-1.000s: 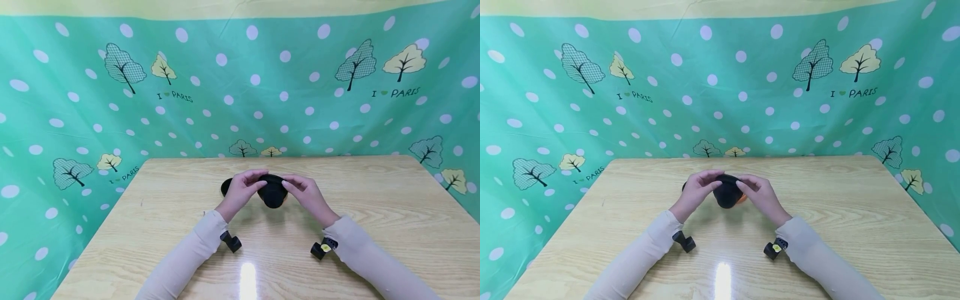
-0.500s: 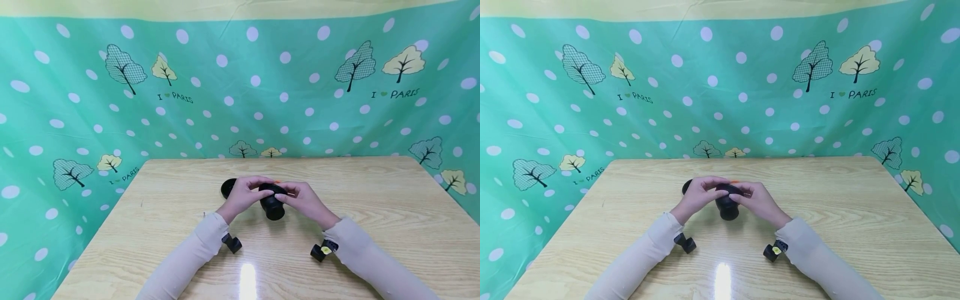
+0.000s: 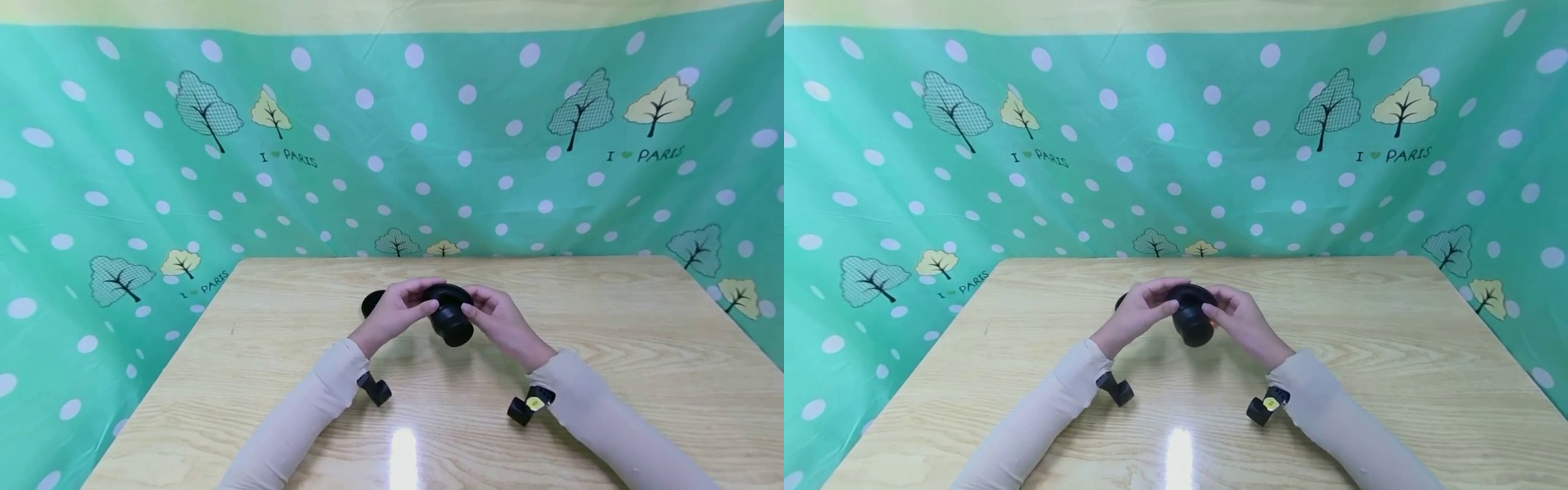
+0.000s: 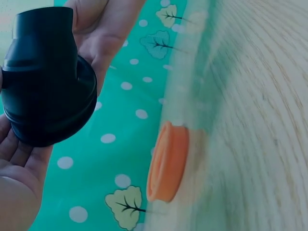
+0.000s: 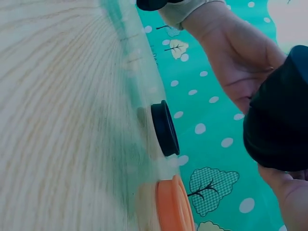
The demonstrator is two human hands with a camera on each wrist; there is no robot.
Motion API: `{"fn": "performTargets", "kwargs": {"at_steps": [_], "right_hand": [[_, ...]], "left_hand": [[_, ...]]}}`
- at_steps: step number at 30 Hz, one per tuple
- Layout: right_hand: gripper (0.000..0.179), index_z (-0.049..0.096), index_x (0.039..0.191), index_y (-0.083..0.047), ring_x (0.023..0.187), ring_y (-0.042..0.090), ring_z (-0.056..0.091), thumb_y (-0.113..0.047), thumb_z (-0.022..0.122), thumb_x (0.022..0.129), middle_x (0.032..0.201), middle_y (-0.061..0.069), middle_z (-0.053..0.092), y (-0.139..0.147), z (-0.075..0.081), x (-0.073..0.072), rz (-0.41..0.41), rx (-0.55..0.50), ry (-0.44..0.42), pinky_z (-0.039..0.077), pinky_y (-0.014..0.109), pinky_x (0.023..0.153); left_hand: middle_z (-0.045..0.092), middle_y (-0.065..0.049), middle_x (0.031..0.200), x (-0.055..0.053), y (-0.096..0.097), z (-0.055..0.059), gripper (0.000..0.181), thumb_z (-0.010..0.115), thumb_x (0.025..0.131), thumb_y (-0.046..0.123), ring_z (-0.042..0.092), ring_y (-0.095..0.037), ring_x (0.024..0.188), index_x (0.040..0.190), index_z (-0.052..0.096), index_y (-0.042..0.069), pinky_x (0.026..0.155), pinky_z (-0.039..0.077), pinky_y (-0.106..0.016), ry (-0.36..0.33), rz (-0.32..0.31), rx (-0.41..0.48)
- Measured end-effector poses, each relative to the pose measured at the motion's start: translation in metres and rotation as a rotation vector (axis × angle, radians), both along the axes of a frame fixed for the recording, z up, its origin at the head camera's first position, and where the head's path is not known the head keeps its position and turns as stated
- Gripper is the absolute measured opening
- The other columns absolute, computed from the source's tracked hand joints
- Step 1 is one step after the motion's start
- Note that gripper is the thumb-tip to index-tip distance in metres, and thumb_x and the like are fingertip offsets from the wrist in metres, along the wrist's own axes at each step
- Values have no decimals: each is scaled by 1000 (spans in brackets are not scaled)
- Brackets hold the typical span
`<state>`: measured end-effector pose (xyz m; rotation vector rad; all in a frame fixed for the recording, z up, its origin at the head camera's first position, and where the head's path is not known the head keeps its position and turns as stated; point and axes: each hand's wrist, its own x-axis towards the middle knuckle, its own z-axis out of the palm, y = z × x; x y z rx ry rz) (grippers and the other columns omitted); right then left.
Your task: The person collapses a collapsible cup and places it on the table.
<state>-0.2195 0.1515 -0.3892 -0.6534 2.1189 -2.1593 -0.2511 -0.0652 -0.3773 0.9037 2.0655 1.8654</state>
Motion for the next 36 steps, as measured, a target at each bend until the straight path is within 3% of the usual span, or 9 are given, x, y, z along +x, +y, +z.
{"fn": "performTargets", "kwargs": {"at_steps": [5,8,13,18,24,31,36], "right_hand": [[14,61,108,-7,84,6,60,-8,57,95,92,-2,63,-1,-1,1,-23,-16,26,51,17,75],[15,60,108,-3,81,6,59,-8,57,94,90,-2,63,-1,-1,1,-45,-13,43,51,17,72],[22,59,112,5,83,5,60,-7,59,93,90,-3,64,-1,0,1,-71,-25,23,52,18,75],[26,58,113,9,86,6,62,-6,60,92,93,-4,66,0,-4,-2,-71,-8,-9,52,19,77],[31,60,116,5,90,12,63,-14,64,91,103,6,66,3,-2,-2,-71,143,-17,53,28,79],[29,64,115,0,100,19,64,-14,66,90,111,14,66,1,8,-3,-75,333,130,51,27,86],[25,64,113,2,98,19,63,-9,63,90,110,15,66,1,9,-4,-36,378,140,52,26,83]], "left_hand": [[62,-14,122,1,1,1,38,61,93,14,63,-14,98,129,56,3,80,53,-25,18,16,1],[63,-15,120,1,3,1,37,61,92,11,64,-14,94,128,57,2,77,53,-25,23,39,-2],[63,-13,120,-1,7,-5,35,65,90,13,64,-13,95,123,62,3,76,53,-22,91,129,-77],[64,-12,120,-1,8,-7,35,66,89,14,65,-18,98,123,63,5,77,54,-23,73,158,-73],[65,-9,119,0,5,-5,36,68,88,17,65,-15,100,122,63,5,81,53,-25,52,159,-109],[67,-2,116,2,7,2,37,73,84,19,60,-12,109,118,66,7,92,49,-29,94,168,-167],[68,-3,113,1,9,2,36,75,81,16,61,-12,108,115,67,4,95,48,-32,116,167,-152]]}}
